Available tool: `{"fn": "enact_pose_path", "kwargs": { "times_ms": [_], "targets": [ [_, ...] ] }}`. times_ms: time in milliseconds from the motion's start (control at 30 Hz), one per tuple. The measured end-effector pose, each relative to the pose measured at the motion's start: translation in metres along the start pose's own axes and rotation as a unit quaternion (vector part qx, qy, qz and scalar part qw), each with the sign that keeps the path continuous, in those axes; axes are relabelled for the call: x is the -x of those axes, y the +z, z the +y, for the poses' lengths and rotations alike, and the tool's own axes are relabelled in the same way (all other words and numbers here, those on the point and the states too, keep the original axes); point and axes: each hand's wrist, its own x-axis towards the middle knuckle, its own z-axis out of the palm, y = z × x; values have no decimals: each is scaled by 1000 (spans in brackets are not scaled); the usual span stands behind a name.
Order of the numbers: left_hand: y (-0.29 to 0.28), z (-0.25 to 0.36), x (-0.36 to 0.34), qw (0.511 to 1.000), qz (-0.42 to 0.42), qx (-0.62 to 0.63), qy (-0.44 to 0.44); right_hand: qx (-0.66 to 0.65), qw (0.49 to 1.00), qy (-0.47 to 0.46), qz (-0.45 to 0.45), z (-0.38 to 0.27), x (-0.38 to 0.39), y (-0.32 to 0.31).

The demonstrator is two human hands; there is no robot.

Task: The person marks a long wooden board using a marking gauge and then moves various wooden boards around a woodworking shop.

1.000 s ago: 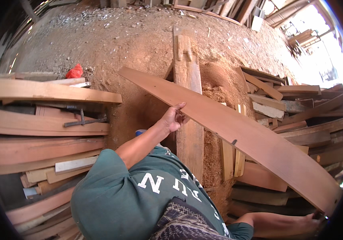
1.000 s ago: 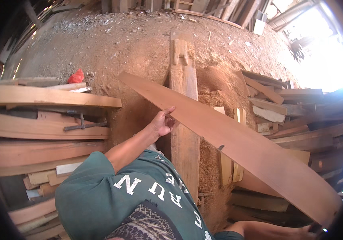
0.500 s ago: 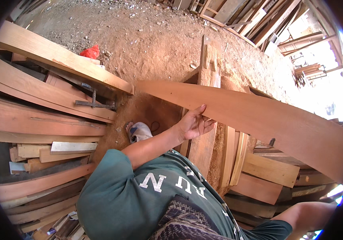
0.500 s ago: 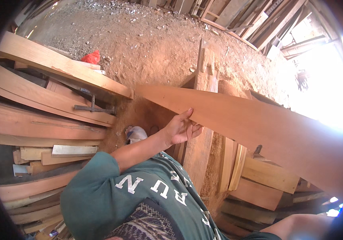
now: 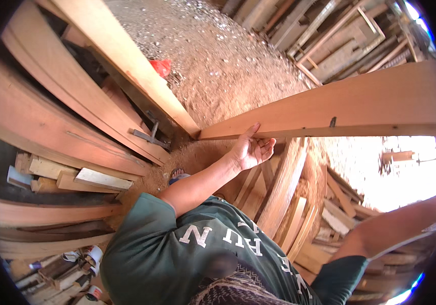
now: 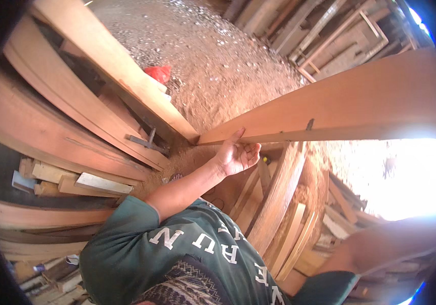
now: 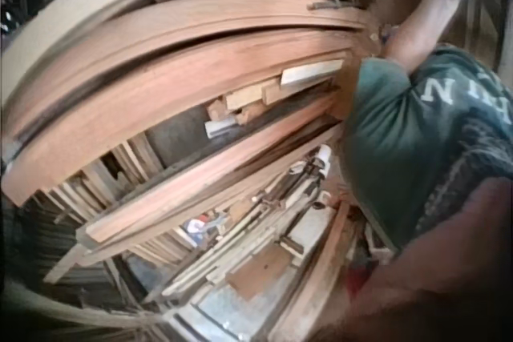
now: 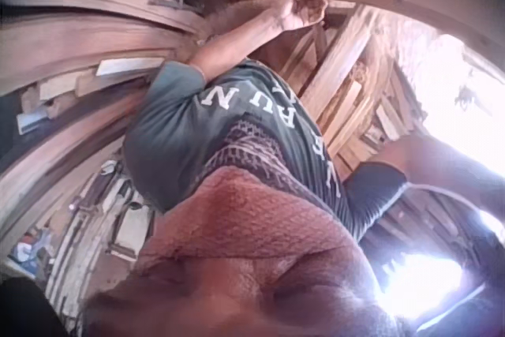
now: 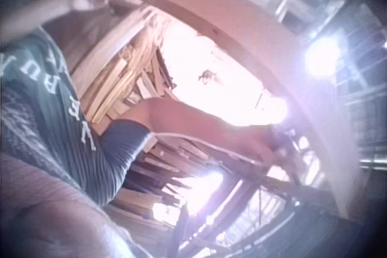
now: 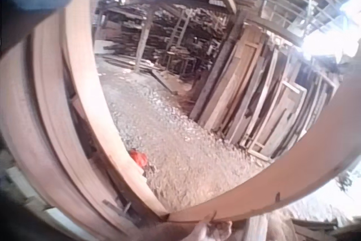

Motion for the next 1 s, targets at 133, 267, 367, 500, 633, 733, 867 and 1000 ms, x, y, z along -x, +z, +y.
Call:
{"fn": "enact_pose_path", "kwargs": {
  "times_ms": [133, 267, 367, 500, 633, 733, 867, 1000],
  "targets": [
    [12, 42, -5, 1000, -5, -8, 21, -146, 986, 63, -48, 34, 42, 103],
    [22, 85, 2, 999, -4, -15, 47, -293, 943, 116, -103, 51, 113, 213],
    [28, 97, 1, 998, -14, -42, 53, -330, 925, 99, -162, 48, 144, 262],
    [39, 136, 23, 996, 0, -47, 78, -339, 921, 23, -188, -12, 159, 324],
    [37, 179, 42, 992, 8, -56, 114, -223, 933, 123, -255, -35, 158, 377],
    [45, 201, 54, 987, 16, -84, 138, -264, 920, 82, -278, -57, 157, 412],
    [38, 231, 78, 974, -1, -153, 165, -367, 878, 51, -304, -85, 167, 476],
    [-20, 254, 146, 918, 151, -286, 230, -312, 891, 47, -327, -120, 190, 534]
  ]
}}
